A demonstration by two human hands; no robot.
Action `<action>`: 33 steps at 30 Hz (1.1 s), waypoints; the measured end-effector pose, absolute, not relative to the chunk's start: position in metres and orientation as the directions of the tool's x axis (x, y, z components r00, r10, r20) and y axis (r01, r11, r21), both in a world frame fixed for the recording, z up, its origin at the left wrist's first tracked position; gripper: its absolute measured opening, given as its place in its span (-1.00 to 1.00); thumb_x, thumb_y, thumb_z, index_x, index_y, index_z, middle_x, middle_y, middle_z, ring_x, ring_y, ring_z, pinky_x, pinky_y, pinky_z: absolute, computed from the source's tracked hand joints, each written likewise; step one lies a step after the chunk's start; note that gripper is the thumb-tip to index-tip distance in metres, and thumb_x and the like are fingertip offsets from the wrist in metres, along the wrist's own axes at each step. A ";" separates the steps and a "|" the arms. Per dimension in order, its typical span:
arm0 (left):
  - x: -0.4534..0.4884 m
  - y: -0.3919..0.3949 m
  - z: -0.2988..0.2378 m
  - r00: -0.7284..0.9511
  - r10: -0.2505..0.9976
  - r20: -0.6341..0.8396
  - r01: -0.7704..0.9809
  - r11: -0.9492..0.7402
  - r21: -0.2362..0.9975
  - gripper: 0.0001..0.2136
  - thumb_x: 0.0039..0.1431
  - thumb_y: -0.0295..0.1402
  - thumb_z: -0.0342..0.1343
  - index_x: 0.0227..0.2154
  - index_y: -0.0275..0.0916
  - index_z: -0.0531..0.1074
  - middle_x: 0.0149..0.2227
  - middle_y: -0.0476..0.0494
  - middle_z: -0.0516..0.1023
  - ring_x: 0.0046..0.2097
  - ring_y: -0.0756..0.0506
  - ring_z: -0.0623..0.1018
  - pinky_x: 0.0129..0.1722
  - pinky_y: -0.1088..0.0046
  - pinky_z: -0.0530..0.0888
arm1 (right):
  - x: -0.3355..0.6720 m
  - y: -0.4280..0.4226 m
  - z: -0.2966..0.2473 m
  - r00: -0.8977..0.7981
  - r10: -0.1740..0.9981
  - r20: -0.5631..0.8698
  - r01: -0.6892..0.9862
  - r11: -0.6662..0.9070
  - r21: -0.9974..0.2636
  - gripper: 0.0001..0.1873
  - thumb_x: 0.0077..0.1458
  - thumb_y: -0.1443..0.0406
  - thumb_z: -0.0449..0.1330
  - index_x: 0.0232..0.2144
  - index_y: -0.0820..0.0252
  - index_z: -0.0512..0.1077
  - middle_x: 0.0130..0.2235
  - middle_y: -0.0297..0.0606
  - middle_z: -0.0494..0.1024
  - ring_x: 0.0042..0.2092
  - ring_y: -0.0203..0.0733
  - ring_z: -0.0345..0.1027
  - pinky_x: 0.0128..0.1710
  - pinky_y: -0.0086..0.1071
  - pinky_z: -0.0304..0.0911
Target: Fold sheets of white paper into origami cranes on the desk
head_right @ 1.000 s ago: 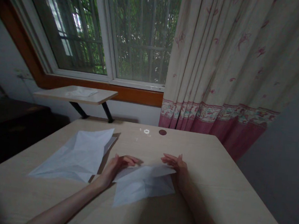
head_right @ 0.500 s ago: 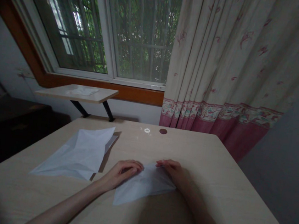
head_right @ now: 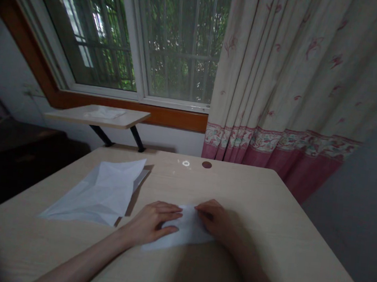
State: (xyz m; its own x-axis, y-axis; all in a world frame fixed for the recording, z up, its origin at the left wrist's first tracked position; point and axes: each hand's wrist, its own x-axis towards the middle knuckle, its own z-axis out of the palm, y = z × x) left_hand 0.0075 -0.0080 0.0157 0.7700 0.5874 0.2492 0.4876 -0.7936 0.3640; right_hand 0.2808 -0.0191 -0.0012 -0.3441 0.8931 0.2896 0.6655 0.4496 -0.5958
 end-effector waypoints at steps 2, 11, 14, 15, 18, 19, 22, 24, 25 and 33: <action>0.007 -0.009 0.015 0.771 0.593 0.232 0.508 -0.793 0.337 -0.61 0.29 -0.09 0.07 0.10 -0.12 0.42 0.14 -0.12 0.48 0.14 -0.17 0.48 0.15 0.19 0.39 | 0.279 -0.023 -0.004 -0.407 0.849 0.335 0.721 0.525 -0.453 -0.67 0.16 0.40 0.10 -0.10 0.08 0.55 -0.09 -0.20 0.60 -0.04 -0.12 0.46 0.02 -0.21 0.37; 0.011 -0.010 0.010 0.797 0.578 0.174 0.549 -0.814 0.189 -0.63 0.39 -0.30 -0.05 0.21 -0.16 0.28 0.26 -0.16 0.31 0.29 -0.17 0.29 0.28 0.14 0.25 | 0.261 -0.036 -0.024 -0.532 0.773 0.346 0.827 0.562 0.016 -0.44 0.05 0.56 0.00 0.08 0.22 0.43 0.08 -0.10 0.52 0.07 -0.08 0.41 0.13 -0.14 0.33; 0.015 -0.015 0.009 0.791 0.591 0.160 0.578 -0.807 0.124 -0.62 0.38 -0.41 -0.11 0.22 -0.23 0.26 0.29 -0.23 0.25 0.31 -0.19 0.25 0.27 0.13 0.26 | 0.257 -0.037 -0.037 -0.506 0.787 0.352 0.840 0.542 -0.004 -0.41 0.07 0.56 -0.05 0.11 0.18 0.39 0.15 -0.13 0.47 0.14 -0.10 0.36 0.15 -0.16 0.33; 0.016 -0.016 0.008 0.785 0.599 0.154 0.588 -0.800 0.117 -0.61 0.37 -0.43 -0.12 0.23 -0.24 0.25 0.30 -0.25 0.23 0.31 -0.19 0.25 0.27 0.13 0.26 | 0.256 -0.038 -0.041 -0.488 0.799 0.352 0.848 0.529 -0.025 -0.42 0.10 0.55 -0.07 0.12 0.19 0.39 0.16 -0.12 0.45 0.17 -0.09 0.34 0.16 -0.14 0.32; 0.019 -0.020 0.006 0.764 0.624 0.167 0.612 -0.782 0.123 -0.57 0.34 -0.44 -0.12 0.25 -0.24 0.21 0.32 -0.24 0.18 0.32 -0.18 0.23 0.28 0.14 0.25 | 0.251 -0.039 -0.047 -0.444 0.826 0.348 0.854 0.508 -0.114 -0.49 0.22 0.46 -0.11 0.16 0.27 0.35 0.21 -0.04 0.38 0.24 0.00 0.24 0.19 -0.02 0.27; 0.020 -0.021 0.005 0.755 0.632 0.176 0.619 -0.775 0.125 -0.57 0.35 -0.43 -0.13 0.25 -0.23 0.19 0.33 -0.23 0.17 0.32 -0.17 0.23 0.29 0.15 0.24 | 0.249 -0.039 -0.047 -0.442 0.828 0.345 0.849 0.510 -0.136 -0.50 0.25 0.42 -0.12 0.18 0.30 0.33 0.23 -0.01 0.35 0.26 0.03 0.20 0.20 0.00 0.26; 0.022 -0.021 0.004 0.731 0.659 0.180 0.645 -0.752 0.134 -0.57 0.41 -0.32 -0.16 0.29 -0.25 0.13 0.33 -0.25 0.15 0.33 -0.16 0.21 0.29 0.15 0.23 | 0.246 -0.040 -0.043 -0.451 0.825 0.341 0.841 0.520 -0.147 -0.50 0.30 0.35 -0.12 0.23 0.35 0.25 0.28 0.01 0.26 0.30 0.05 0.10 0.22 0.00 0.23; 0.023 -0.021 0.003 0.718 0.674 0.174 0.657 -0.739 0.149 -0.54 0.43 -0.22 -0.18 0.30 -0.25 0.10 0.33 -0.25 0.15 0.34 -0.17 0.20 0.29 0.14 0.23 | 0.245 -0.042 -0.038 -0.455 0.823 0.341 0.842 0.522 -0.136 -0.49 0.32 0.31 -0.12 0.26 0.32 0.21 0.29 -0.02 0.24 0.32 0.02 0.07 0.24 -0.01 0.19; 0.023 -0.020 0.002 0.714 0.679 0.172 0.660 -0.734 0.156 -0.53 0.43 -0.18 -0.18 0.30 -0.25 0.09 0.33 -0.25 0.15 0.34 -0.18 0.19 0.30 0.14 0.22 | 0.245 -0.042 -0.036 -0.459 0.823 0.336 0.842 0.523 -0.132 -0.49 0.33 0.29 -0.12 0.27 0.31 0.19 0.30 -0.03 0.22 0.33 0.01 0.06 0.25 -0.01 0.16; 0.021 -0.015 -0.007 0.710 0.687 0.154 0.671 -0.727 0.143 -0.51 0.44 -0.15 -0.26 0.34 -0.18 -0.01 0.38 -0.19 0.03 0.38 -0.17 0.07 0.33 0.10 0.09 | 0.246 -0.045 -0.025 -0.470 0.847 0.249 0.851 0.510 -0.125 -0.43 0.32 0.20 -0.03 0.31 0.30 0.12 0.31 0.02 0.16 0.34 0.06 0.00 0.29 0.07 0.03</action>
State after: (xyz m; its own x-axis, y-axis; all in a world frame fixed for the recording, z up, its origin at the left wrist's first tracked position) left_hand 0.0212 -0.0149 -0.0067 0.7104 0.6866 0.1543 0.6715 -0.7270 0.1434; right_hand 0.2462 -0.0446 -0.0250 -0.4703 0.8467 0.2488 0.8514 0.5095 -0.1246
